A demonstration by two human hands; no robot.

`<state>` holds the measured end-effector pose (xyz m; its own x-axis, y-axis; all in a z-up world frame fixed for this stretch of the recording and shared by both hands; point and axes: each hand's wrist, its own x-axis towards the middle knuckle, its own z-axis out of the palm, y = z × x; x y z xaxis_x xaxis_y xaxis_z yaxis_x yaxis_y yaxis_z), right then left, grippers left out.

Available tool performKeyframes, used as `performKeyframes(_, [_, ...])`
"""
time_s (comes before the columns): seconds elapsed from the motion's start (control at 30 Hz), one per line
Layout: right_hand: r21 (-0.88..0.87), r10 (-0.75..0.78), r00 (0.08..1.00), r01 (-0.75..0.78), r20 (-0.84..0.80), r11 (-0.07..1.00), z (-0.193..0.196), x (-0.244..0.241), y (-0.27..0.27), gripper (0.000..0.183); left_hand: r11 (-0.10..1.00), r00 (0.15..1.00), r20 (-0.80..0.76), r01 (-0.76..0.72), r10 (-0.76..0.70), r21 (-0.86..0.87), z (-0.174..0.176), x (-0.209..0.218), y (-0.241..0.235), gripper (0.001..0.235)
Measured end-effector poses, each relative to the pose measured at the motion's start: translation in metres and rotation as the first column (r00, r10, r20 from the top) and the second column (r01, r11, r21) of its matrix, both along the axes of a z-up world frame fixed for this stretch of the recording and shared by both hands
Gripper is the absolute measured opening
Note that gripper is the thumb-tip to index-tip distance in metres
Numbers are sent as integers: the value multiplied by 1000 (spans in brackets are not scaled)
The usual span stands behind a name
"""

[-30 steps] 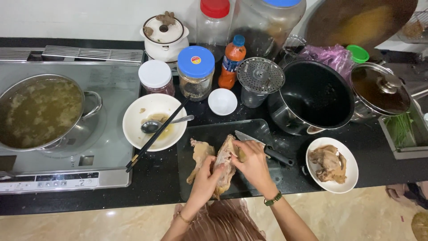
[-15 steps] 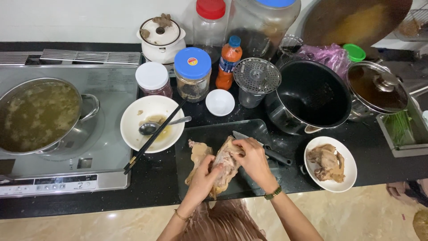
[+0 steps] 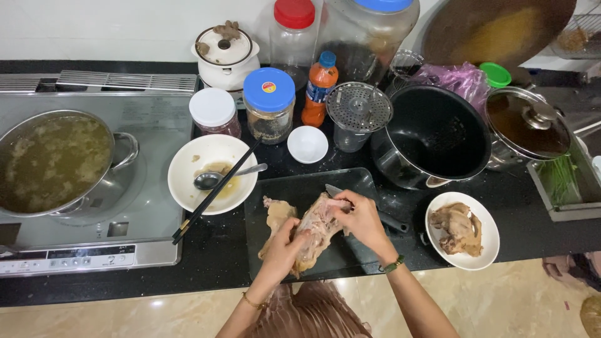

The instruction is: The recorder washes vegetables, sharpens a knife, and carves a cooked chicken on a cutting board.

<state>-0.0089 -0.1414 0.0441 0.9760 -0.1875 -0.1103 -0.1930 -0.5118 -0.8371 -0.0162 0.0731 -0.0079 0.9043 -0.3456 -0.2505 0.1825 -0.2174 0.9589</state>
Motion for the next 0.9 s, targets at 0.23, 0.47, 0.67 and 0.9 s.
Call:
performKeyframes(0.23, [104,-35,999,36,-11,994,-44,5,-25,17,994,999,-41,10,-14,-108,-16,-2,1,23])
performKeyframes(0.47, [433,-33,998,4,60,901,-97,3,-51,12,955,983,-172,-110,63,-275,-18,0,4,22])
performKeyframes(0.67, [463,49,998,-58,32,884,-76,-3,-32,26,927,969,-226,-175,102,-331,-21,3,7,23])
performKeyframes(0.9, [488,58,997,-25,-53,872,-72,-6,-26,22,918,964,-239,-197,117,-344,-27,5,7,21])
